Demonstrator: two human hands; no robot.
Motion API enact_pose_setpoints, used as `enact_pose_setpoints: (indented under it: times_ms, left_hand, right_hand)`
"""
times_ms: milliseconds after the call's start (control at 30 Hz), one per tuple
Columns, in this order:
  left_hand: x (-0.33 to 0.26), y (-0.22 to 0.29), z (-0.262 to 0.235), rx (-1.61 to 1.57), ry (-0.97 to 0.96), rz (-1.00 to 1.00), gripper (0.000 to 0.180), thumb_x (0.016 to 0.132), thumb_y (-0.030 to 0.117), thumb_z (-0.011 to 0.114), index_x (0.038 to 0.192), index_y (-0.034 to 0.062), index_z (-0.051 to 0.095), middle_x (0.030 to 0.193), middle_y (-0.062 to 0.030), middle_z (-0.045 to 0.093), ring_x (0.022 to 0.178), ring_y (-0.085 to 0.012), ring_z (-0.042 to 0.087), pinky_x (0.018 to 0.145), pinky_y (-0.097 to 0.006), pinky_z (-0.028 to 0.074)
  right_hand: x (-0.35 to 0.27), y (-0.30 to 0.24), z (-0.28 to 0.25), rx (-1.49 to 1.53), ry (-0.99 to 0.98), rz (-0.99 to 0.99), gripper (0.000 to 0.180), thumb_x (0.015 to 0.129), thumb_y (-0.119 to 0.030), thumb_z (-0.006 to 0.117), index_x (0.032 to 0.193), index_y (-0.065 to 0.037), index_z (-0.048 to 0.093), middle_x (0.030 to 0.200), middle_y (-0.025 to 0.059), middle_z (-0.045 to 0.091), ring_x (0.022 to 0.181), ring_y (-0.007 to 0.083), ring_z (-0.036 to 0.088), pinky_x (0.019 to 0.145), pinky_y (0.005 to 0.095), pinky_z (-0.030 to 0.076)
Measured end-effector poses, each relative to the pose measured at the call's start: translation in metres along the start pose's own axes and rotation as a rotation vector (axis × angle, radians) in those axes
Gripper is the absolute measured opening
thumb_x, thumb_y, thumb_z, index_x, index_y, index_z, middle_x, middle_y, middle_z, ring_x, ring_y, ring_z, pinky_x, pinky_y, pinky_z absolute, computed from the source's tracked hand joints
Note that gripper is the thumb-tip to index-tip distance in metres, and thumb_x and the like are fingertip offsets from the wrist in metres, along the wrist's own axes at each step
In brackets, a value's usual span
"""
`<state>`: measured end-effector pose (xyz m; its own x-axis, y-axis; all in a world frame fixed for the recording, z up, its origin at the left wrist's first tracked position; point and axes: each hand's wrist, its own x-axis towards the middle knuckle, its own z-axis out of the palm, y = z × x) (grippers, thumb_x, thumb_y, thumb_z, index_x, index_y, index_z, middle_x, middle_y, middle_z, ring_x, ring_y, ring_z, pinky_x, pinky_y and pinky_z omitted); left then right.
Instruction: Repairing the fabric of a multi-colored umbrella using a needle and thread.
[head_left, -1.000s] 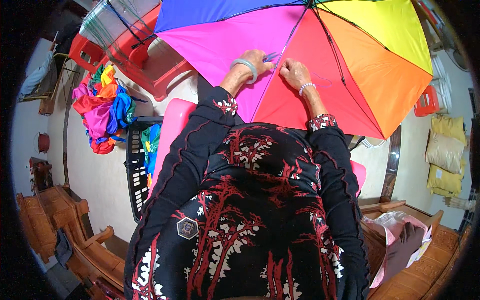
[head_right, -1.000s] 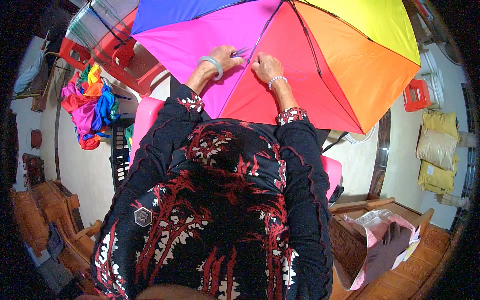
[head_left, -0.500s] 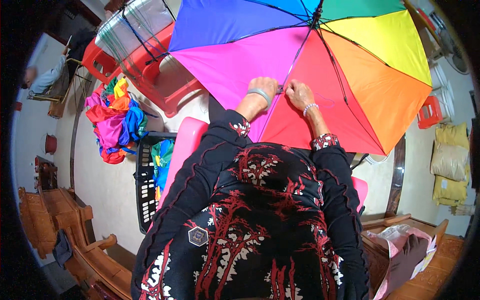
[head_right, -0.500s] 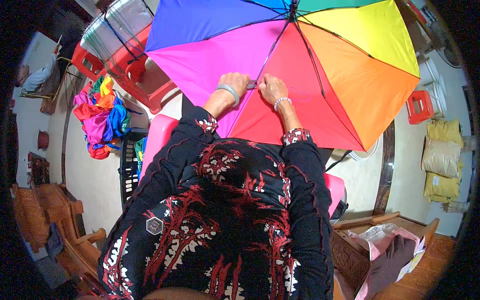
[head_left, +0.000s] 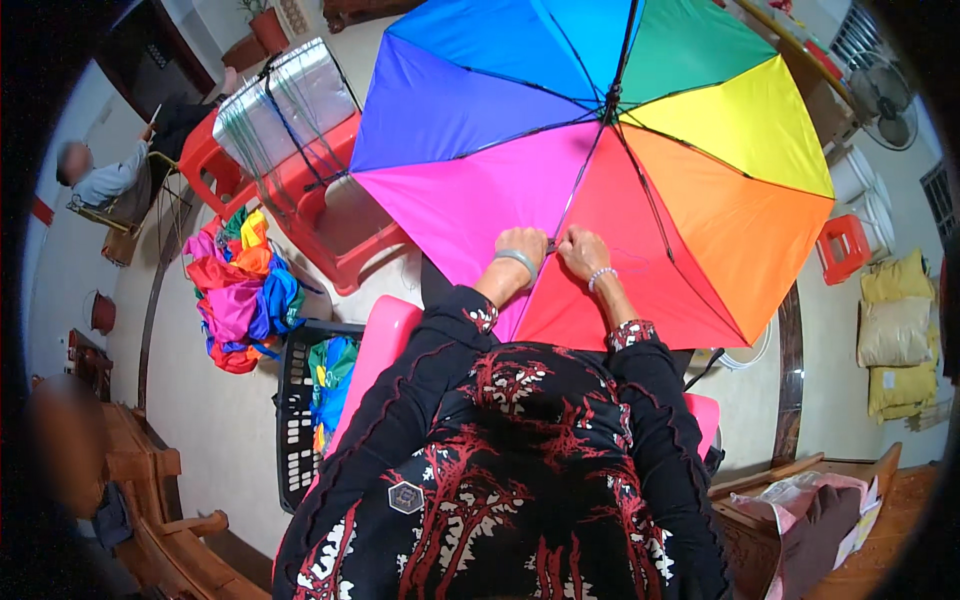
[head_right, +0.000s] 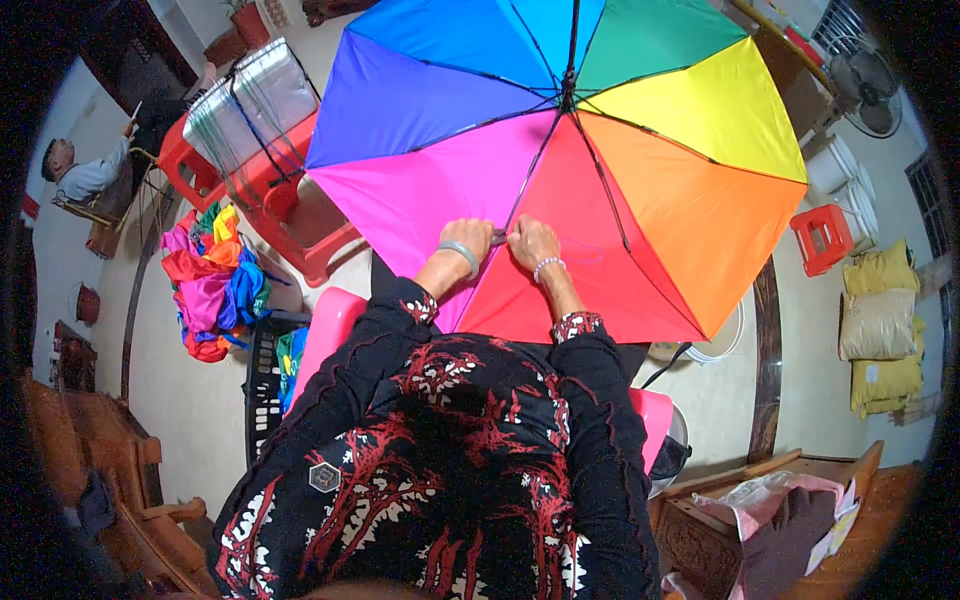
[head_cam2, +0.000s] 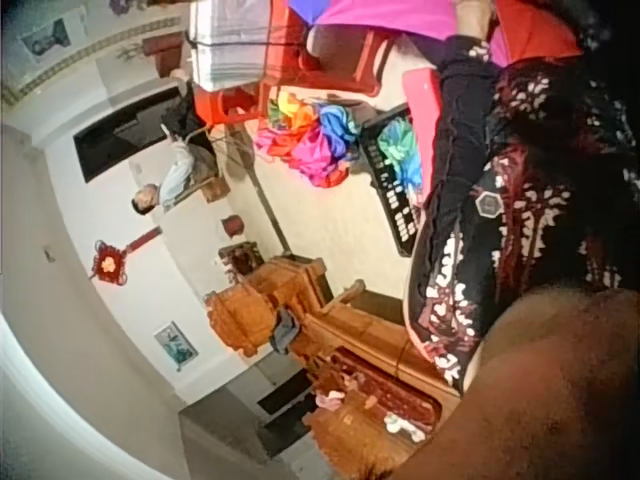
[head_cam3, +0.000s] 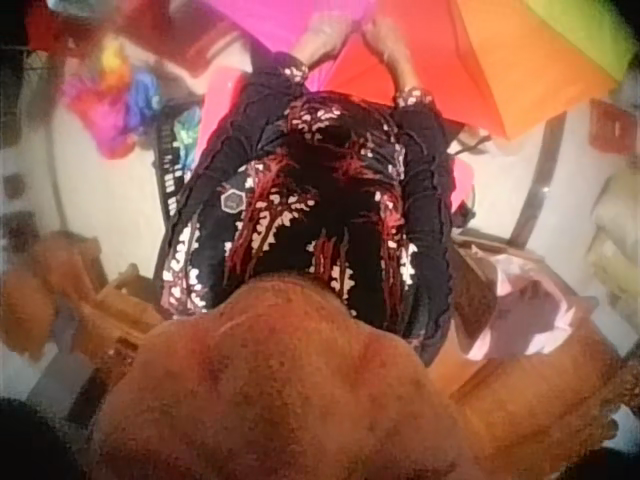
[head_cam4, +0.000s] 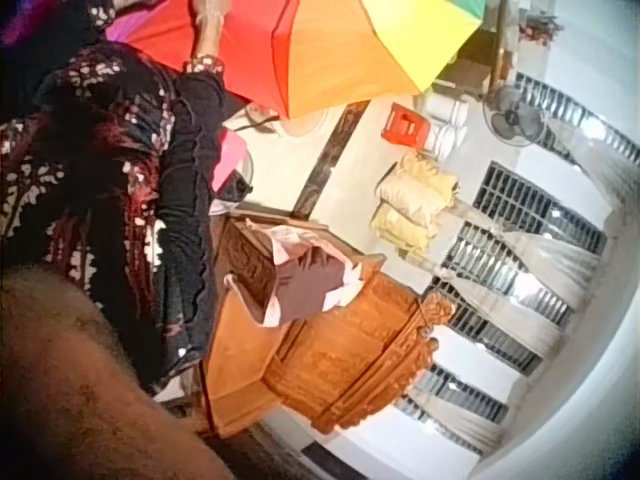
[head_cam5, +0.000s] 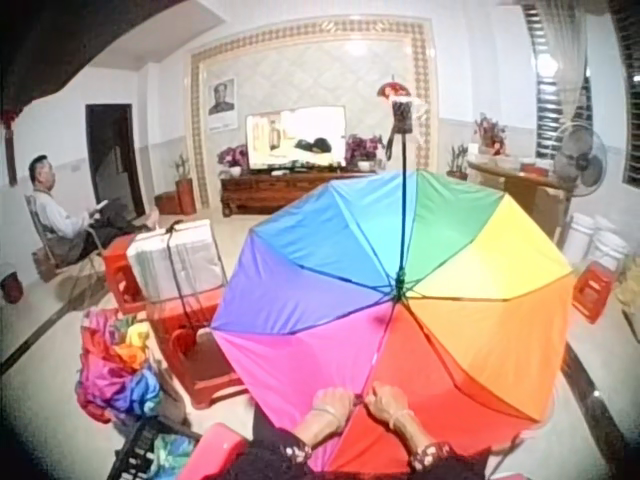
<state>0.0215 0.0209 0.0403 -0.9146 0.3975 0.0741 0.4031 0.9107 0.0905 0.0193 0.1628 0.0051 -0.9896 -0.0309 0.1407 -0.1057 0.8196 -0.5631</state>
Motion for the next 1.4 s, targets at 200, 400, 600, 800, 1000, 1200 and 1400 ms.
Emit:
enact_pose_setpoints:
  times_ms: [200,400,600,800,1000,1200,1400]
  left_hand:
    - [-0.001,0.004,0.001,-0.007,-0.011,-0.002,0.019,0.078,0.017,0.046,0.077,0.0089,0.063,0.076,-0.0116,0.063,0.074,-0.0258,0.062,0.064,-0.037,0.049]
    - [0.001,0.002,0.003,-0.010,-0.038,0.021,0.019,0.079,0.018,0.046,0.078,0.0085,0.063,0.076,-0.0122,0.063,0.074,-0.0270,0.062,0.064,-0.038,0.049]
    - [0.003,0.001,0.002,-0.046,-0.071,0.029,0.021,0.080,0.018,0.045,0.078,0.0068,0.063,0.077,-0.0149,0.062,0.076,-0.0283,0.061,0.065,-0.038,0.049]
    - [0.003,-0.002,0.005,-0.199,-0.111,-0.125,0.021,0.077,0.020,0.050,0.079,0.0040,0.063,0.079,-0.0188,0.061,0.077,-0.0306,0.060,0.066,-0.040,0.048]
    - [0.009,-0.004,0.004,-0.306,-0.302,-0.077,0.026,0.066,0.021,0.060,0.079,-0.0009,0.062,0.079,-0.0228,0.059,0.077,-0.0348,0.059,0.067,-0.041,0.047]
    - [0.021,-0.008,0.006,-0.240,-0.310,-0.101,0.026,0.061,0.018,0.060,0.078,-0.0017,0.062,0.079,-0.0230,0.059,0.076,-0.0340,0.059,0.067,-0.040,0.048]
    - [0.043,-0.037,-0.028,-0.074,-0.415,0.039,0.025,0.058,0.018,0.062,0.075,-0.0003,0.063,0.078,-0.0213,0.060,0.075,-0.0311,0.061,0.065,-0.037,0.049]
  right_hand:
    - [0.001,0.002,0.005,-0.039,0.039,-0.048,0.015,0.069,-0.017,0.049,0.071,-0.003,0.053,0.066,0.0197,0.057,0.063,0.0358,0.055,0.059,0.0448,0.043]
    - [0.000,-0.006,0.006,-0.110,0.059,-0.059,0.016,0.070,-0.018,0.050,0.072,-0.002,0.052,0.065,0.0210,0.056,0.063,0.0363,0.056,0.058,0.0460,0.044]
    - [-0.002,-0.006,0.006,-0.110,0.070,-0.083,0.017,0.071,-0.018,0.049,0.073,-0.001,0.052,0.065,0.0209,0.056,0.064,0.0367,0.056,0.059,0.0461,0.044]
    - [0.002,0.006,0.003,0.028,0.024,-0.040,0.016,0.071,-0.017,0.049,0.071,-0.001,0.052,0.065,0.0193,0.057,0.065,0.0333,0.057,0.060,0.0425,0.045]
    - [0.032,0.051,-0.044,-0.202,0.004,-0.256,0.018,0.073,-0.014,0.046,0.068,-0.001,0.057,0.067,0.0139,0.059,0.067,0.0292,0.058,0.066,0.0371,0.046]
    - [0.020,0.034,-0.224,0.248,0.255,0.099,0.016,0.077,-0.011,0.045,0.082,0.000,0.055,0.058,0.0066,0.052,0.049,0.0148,0.052,0.043,0.0279,0.044]
    - [-0.050,0.076,-0.301,-0.386,0.799,-0.009,0.015,0.080,-0.012,0.046,0.084,-0.002,0.056,0.067,0.0100,0.059,0.056,0.0177,0.057,0.053,0.0277,0.046]
